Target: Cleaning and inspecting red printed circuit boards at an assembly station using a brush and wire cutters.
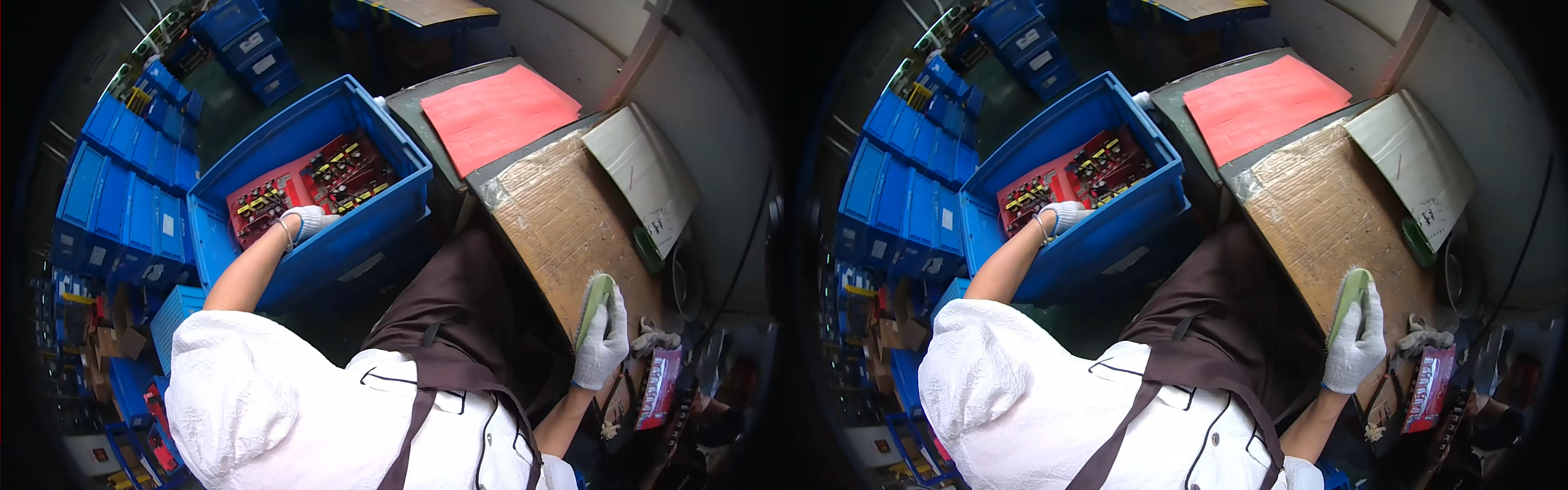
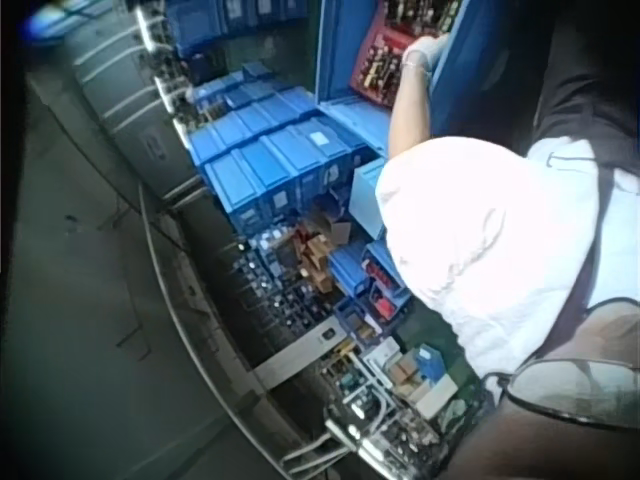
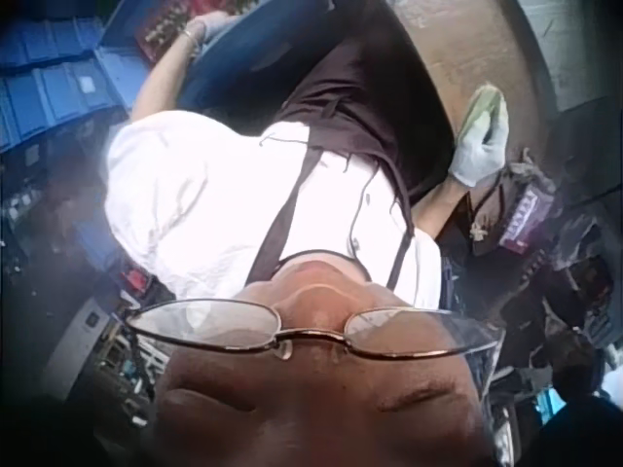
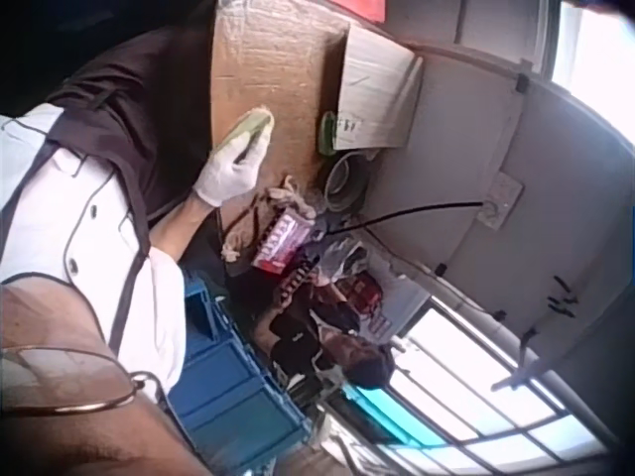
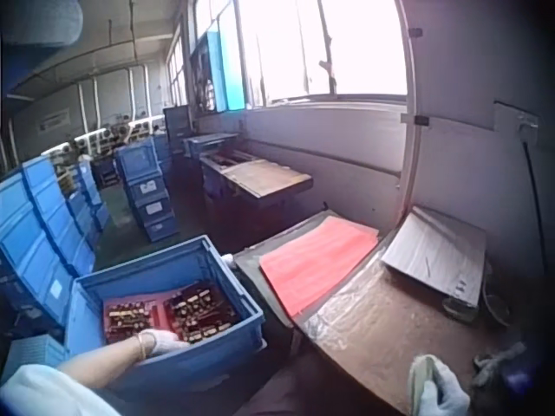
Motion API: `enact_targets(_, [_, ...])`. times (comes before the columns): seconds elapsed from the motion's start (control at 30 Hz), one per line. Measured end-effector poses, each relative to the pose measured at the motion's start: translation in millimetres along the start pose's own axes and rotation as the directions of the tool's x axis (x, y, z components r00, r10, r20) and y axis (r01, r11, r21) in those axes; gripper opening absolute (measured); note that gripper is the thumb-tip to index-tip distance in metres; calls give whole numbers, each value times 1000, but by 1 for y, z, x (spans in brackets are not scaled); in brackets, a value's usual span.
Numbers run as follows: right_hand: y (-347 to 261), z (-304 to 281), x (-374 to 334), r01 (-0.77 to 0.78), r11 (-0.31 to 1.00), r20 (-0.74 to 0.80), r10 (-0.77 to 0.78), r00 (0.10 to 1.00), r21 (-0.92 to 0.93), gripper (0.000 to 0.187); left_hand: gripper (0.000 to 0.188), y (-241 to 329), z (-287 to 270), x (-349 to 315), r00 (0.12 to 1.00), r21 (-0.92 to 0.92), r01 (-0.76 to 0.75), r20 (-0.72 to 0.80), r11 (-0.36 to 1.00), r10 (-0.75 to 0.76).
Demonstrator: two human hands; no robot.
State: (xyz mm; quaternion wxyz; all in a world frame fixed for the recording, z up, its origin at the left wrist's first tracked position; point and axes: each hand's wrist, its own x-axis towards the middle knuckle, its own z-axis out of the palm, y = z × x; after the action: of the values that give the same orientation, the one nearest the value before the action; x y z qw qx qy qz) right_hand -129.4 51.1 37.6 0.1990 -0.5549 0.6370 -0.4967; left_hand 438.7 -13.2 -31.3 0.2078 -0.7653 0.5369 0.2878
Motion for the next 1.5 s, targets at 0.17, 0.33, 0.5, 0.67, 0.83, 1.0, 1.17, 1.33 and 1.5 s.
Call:
enact_targets(0.17, [7,-25,-18,-115,990,-125,125,984,86,38,56,76,-109,-36,992,-241,-85,-111,967,60])
enact_targets(0.33, [21,-35,-35,-136,979,-262,174,949,154,41,49,215,-151,3,547,115,-512,-721,851,426])
enact_targets(0.5, [18,-50,-52,-168,973,-323,212,922,158,43,82,317,-105,120,716,390,-430,-402,814,571])
enact_targets(0.67, [11,-64,-72,-226,952,-397,292,870,205,43,70,339,-95,170,729,525,-474,-216,706,650])
enact_targets(0.83, [12,-54,-70,-181,961,-391,252,885,209,44,27,313,-106,202,609,405,-571,-375,714,699])
enact_targets(1.0, [-2,-55,-66,-190,972,-324,227,918,141,42,28,306,-148,177,677,103,-483,-587,870,445])
enact_targets(1.17, [-1,-40,-60,-190,963,-250,235,939,190,42,11,243,-221,72,-28,486,-354,-860,799,510])
enact_targets(1.33, [2,-12,-49,-152,960,-128,186,974,234,40,12,68,-159,-43,68,605,-219,-773,765,631])
enact_targets(1.5, [0,6,-25,-145,955,6,149,989,258,41,17,-85,-40,-90,474,500,-333,-644,799,600])
